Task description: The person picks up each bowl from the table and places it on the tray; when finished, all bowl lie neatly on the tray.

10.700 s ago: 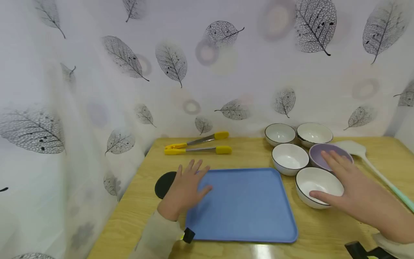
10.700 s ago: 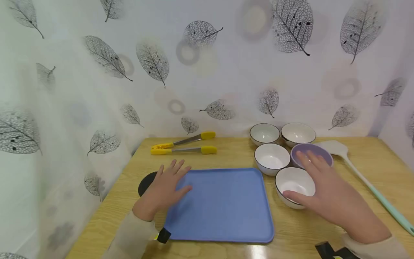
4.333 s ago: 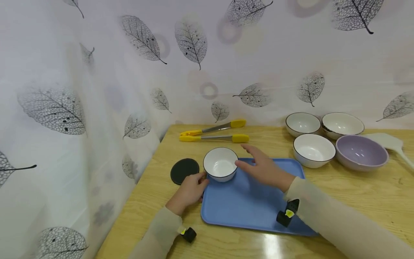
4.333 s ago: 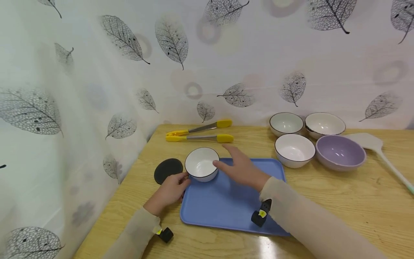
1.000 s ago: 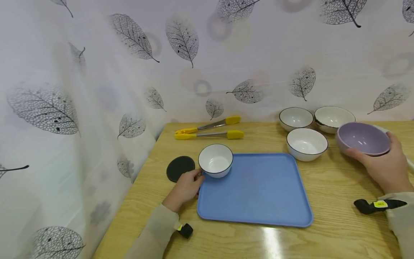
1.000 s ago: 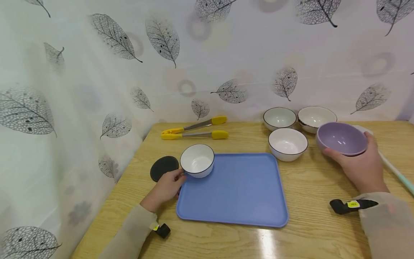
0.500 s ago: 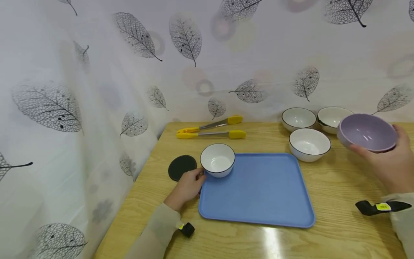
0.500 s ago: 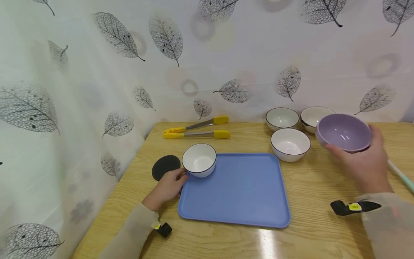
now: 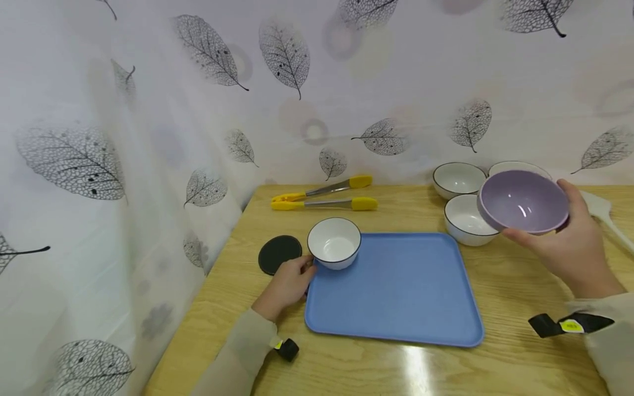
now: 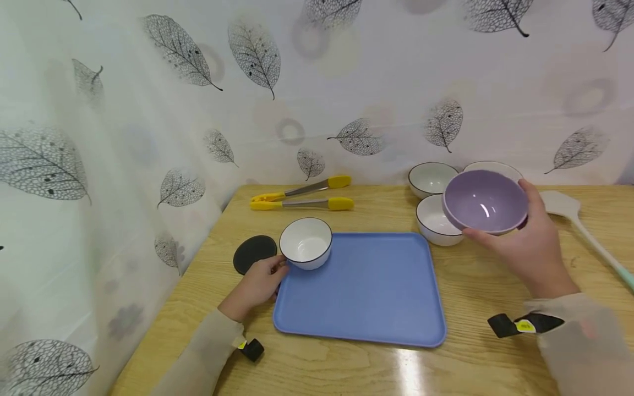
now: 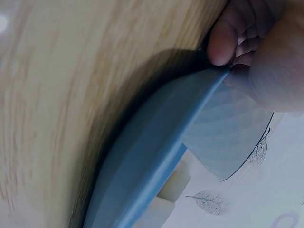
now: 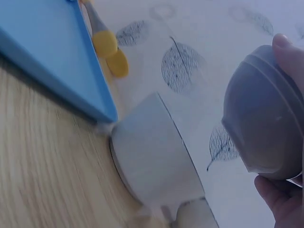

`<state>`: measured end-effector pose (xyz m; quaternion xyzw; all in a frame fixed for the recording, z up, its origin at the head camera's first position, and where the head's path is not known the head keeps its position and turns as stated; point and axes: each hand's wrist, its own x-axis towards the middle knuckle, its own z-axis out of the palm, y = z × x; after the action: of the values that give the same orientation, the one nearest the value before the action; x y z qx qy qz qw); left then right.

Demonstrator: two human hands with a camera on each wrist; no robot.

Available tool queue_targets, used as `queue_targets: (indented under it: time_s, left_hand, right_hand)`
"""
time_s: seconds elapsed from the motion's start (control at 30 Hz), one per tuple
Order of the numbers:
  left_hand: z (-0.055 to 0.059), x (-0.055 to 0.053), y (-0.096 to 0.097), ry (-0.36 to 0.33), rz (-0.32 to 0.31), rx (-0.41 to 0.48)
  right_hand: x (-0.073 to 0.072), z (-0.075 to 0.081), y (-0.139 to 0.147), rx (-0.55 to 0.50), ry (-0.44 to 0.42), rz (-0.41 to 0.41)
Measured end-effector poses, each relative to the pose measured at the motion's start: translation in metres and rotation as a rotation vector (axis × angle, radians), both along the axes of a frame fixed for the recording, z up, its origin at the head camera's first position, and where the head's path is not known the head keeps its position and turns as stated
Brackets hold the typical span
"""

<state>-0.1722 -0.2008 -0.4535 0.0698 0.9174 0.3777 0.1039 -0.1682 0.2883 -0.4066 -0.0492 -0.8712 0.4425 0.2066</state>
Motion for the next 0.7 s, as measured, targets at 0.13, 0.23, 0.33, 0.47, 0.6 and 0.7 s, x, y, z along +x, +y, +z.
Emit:
queue_targets:
  time_s: [0.13,0.23,0.33,0.47,0.6,0.7]
  left_hand:
    - [-0.001,-0.001,-0.001,-0.004,-0.004,-0.001]
    - [0.000,0.000,-0.001,-0.006,-0.004,0.002]
    - [0.001,0.001,-0.001,-0.004,-0.005,0.007]
    - [0.002,0.002,-0.001,0.008,-0.003,0.002]
    - [0.003,0.002,0.000,0.026,-0.009,-0.005]
    - [0.003,0.001,0.001,0.028,-0.011,-0.008]
  right_hand:
    - [0.003,0.002,-0.015,0.012,0.024,0.068]
    - [0.005,0.000,-0.026,-0.012,0.070,0.151]
    - [0.005,-0.004,-0.037,-0.051,0.105,0.246]
    - [0.009,-0.007,-0.050,-0.079,0.097,0.335]
    - [0.013,-0.008,-0.061,-0.107,0.100,0.420]
    - [0.015,-0.011,-0.070,-0.136,0.121,0.496]
